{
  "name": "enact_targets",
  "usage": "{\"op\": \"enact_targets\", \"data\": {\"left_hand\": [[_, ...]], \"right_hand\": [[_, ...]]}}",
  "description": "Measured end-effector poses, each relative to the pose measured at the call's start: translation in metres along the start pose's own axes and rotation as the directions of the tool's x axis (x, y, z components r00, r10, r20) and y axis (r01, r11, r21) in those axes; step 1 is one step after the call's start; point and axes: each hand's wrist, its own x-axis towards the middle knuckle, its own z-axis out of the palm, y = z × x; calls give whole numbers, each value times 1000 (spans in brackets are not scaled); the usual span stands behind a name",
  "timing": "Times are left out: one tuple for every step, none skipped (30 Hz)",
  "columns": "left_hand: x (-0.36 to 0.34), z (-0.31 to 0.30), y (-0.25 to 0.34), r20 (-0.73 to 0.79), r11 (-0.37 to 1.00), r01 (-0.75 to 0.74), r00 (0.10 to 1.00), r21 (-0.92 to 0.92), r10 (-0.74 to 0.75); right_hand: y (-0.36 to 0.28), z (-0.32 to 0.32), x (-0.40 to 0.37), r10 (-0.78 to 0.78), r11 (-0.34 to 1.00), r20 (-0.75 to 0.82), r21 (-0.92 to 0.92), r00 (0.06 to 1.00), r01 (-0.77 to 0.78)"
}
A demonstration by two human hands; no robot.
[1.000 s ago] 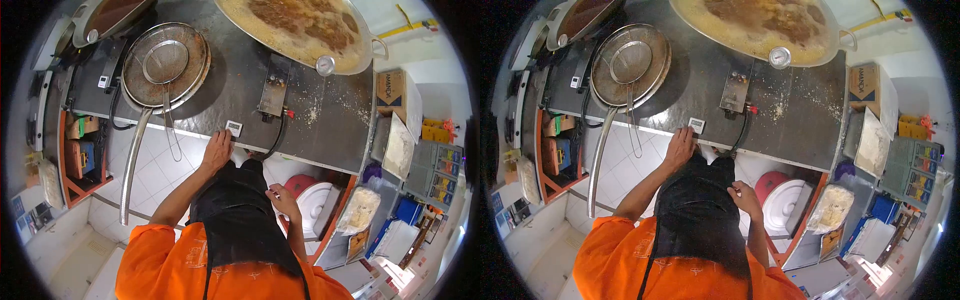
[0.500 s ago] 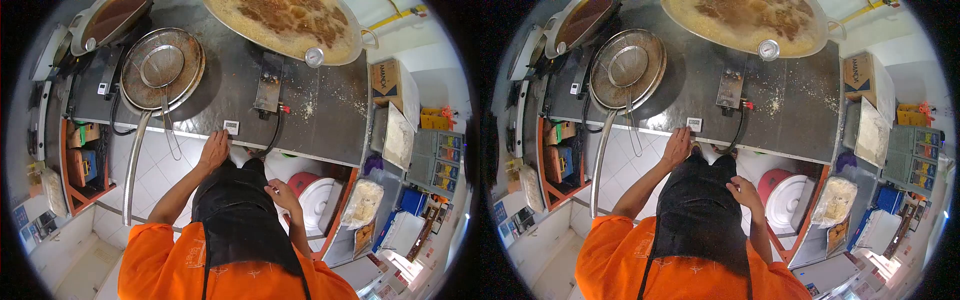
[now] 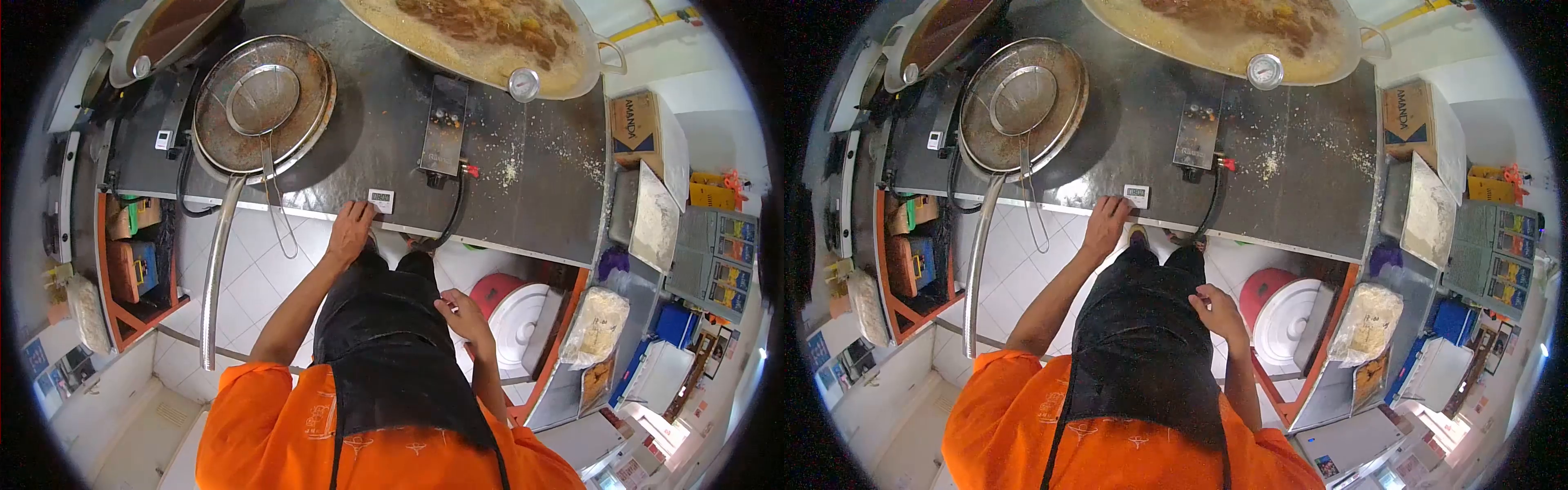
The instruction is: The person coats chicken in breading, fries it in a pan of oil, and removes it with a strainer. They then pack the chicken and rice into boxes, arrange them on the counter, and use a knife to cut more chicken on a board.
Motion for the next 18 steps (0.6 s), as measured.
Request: {"op": "enact_targets", "data": {"left_hand": [[1, 1, 1, -31, 1000, 9, 999, -14, -10], [2, 1, 1, -22, 1000, 11, 1000, -19, -12], [3, 1, 0, -47, 999, 3, 999, -37, -4], [3, 1, 0, -71, 999, -6, 997, -53, 3], [4, -2, 2, -60, 999, -8, 998, -38, 6], [4, -2, 1, -52, 999, -7, 999, -41, 5], [4, -2, 0, -40, 998, -16, 999, -53, 14], [5, -3, -1, -29, 998, -25, 999, -65, 23], [6, -3, -2, -23, 997, -25, 999, -68, 23], [7, -4, -2, -26, 998, -26, 999, -60, 24], [6, -4, -2, -29, 998, -27, 999, -55, 25], [4, -4, -2, -29, 998, -26, 999, -58, 25], [4, -2, -6, -14, 996, -27, 1000, -81, 26], [7, -4, -7, 0, 994, -27, 1000, -102, 28], [7, -6, -7, -8, 996, -35, 999, -83, 35], [7, -7, -8, -8, 996, -35, 999, -80, 35], [7, -7, -9, -11, 997, -48, 999, -64, 47], [7, -8, -10, -15, 997, -61, 998, -48, 60]], "right_hand": [[0, 0, 0, 10, 1000, -3, -1, 1000, -10], [-2, 0, -1, 20, 1000, 1, 1, 1000, -20], [-7, -1, -1, 33, 999, -1, 7, 999, -33], [-10, -2, -2, 47, 999, -2, 15, 999, -47], [-10, -2, -3, 55, 998, 1, 19, 998, -55], [-11, -2, -4, 57, 998, 0, 18, 998, -57], [-10, -1, -4, 59, 998, -1, 17, 998, -59], [-7, 0, -3, 65, 998, 2, 20, 998, -65], [-2, 1, -2, 52, 998, 3, 25, 999, -52], [1, 3, -2, 41, 999, 3, 31, 999, -42], [-3, 2, -4, 50, 998, 3, 33, 999, -50], [-9, 0, -4, 65, 998, 18, 25, 998, -65], [-14, -3, -2, 75, 997, 30, 17, 997, -75], [-12, -3, -1, 71, 997, 26, 16, 997, -72], [-9, -1, 0, 62, 998, 20, 12, 998, -62], [-7, 1, 0, 54, 999, 14, 9, 998, -54], [-7, 1, 1, 53, 999, 14, 10, 999, -53], [-7, 0, 2, 59, 998, 16, 13, 998, -59]]}}
